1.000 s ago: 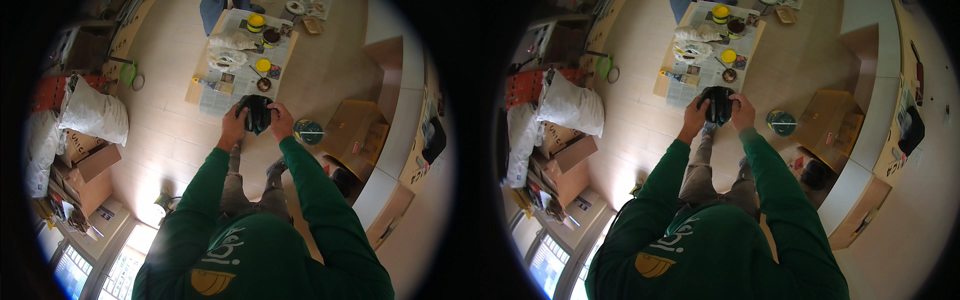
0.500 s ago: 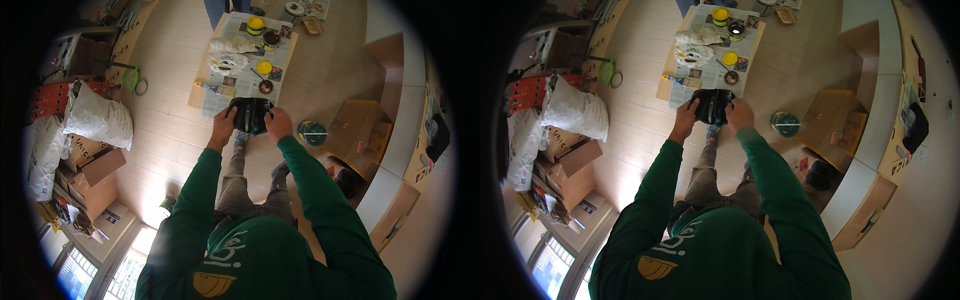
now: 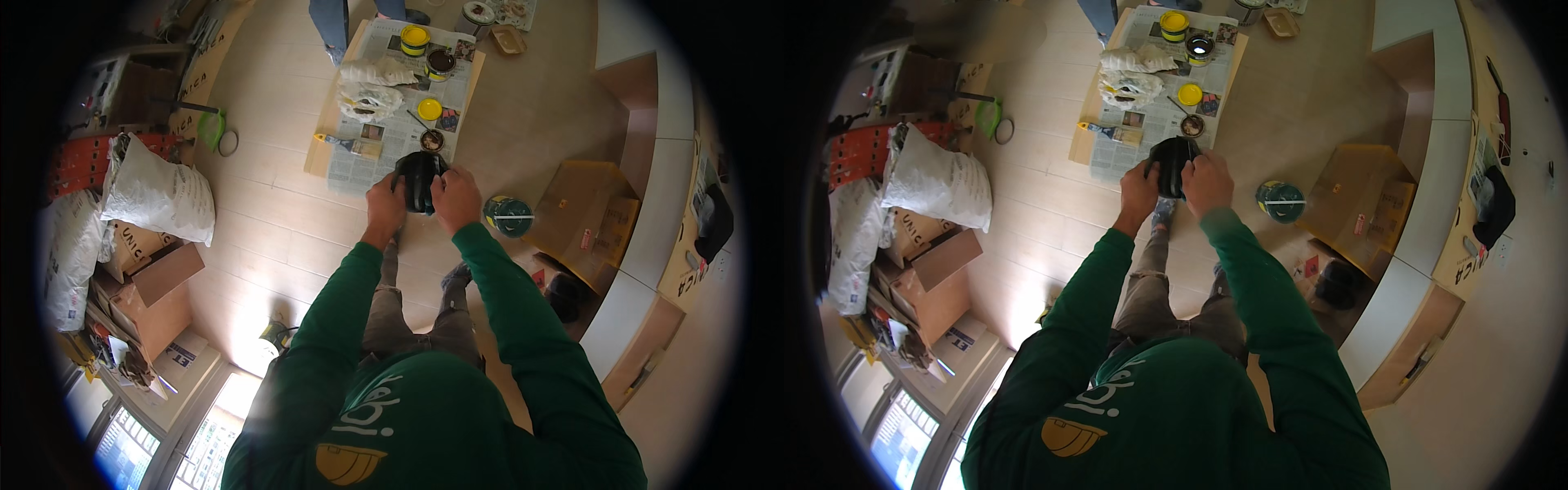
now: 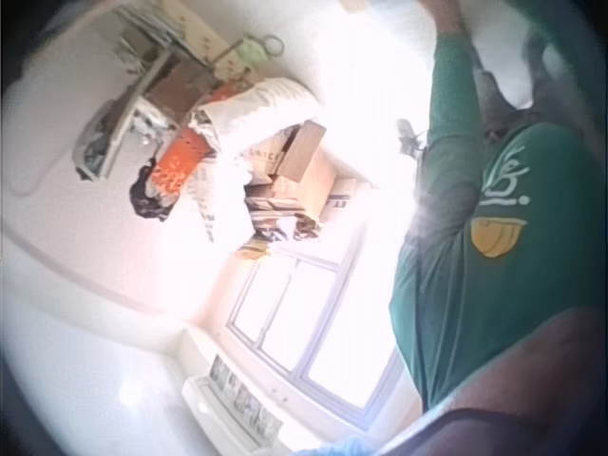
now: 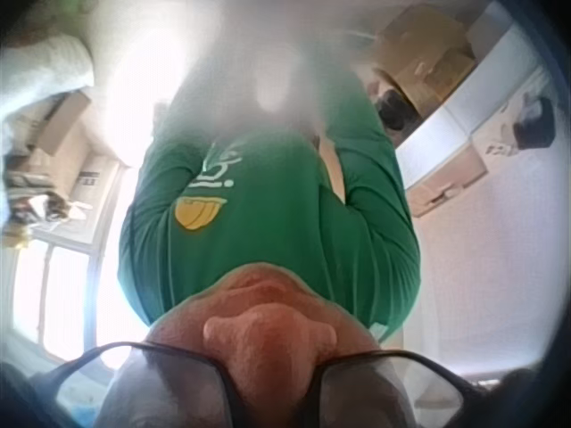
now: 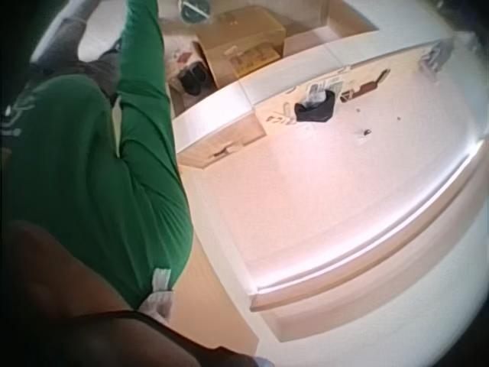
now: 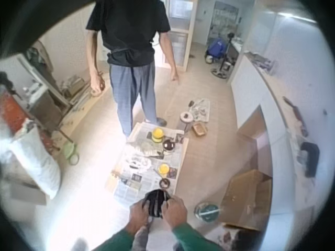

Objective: The person applies a clear finish to a wooden cabinet door using a brush, then scrapes the edges with a utility knife. They move a fan, retrieve a sanding block, and sand the door surface before scraping the edges again.

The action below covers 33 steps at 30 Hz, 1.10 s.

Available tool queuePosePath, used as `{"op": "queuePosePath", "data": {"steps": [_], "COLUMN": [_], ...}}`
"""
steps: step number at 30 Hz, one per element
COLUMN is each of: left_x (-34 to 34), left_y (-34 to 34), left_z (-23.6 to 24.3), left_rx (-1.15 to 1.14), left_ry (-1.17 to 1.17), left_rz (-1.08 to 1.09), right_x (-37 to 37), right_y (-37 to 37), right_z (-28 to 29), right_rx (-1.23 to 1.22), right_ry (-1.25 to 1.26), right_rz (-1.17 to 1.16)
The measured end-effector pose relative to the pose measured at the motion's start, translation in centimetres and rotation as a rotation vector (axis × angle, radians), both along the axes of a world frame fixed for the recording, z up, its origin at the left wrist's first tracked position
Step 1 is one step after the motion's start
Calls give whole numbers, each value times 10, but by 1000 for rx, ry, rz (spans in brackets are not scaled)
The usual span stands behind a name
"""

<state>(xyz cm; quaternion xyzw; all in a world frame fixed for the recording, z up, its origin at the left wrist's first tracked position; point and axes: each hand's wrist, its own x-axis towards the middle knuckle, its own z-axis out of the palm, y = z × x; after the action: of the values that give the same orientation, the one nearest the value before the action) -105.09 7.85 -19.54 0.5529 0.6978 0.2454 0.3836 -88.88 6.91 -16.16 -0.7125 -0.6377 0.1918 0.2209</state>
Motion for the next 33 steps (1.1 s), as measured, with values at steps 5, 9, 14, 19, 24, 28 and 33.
{"op": "queuePosePath", "data": {"steps": [5, 9, 14, 19, 24, 28, 33], "left_x": [-16, -13, -6, -11, -42, -70, -107], "left_y": [-6, -25, -43, -33, -31, -40, -60], "left_z": [16, 35, 27, 17, -10, -18, 10], "left_rx": [-33, -70, -7, -7, -102, -205, -233], "left_ry": [6, -9, 4, 76, -35, -381, -477], "left_rz": [-34, -15, 3, 29, 104, 221, 314], "right_x": [2, -10, 3, 64, 103, 107, 82], "right_y": [-18, -29, -1, 2, -27, -39, -50], "right_z": [6, 9, -32, -25, 17, -4, -82], "right_rx": [115, 256, -127, -80, -5, -280, -423], "right_ry": [7, -51, -200, -15, 125, 1103, 1186], "right_rz": [27, 94, -246, -85, -3, -564, -578]}}
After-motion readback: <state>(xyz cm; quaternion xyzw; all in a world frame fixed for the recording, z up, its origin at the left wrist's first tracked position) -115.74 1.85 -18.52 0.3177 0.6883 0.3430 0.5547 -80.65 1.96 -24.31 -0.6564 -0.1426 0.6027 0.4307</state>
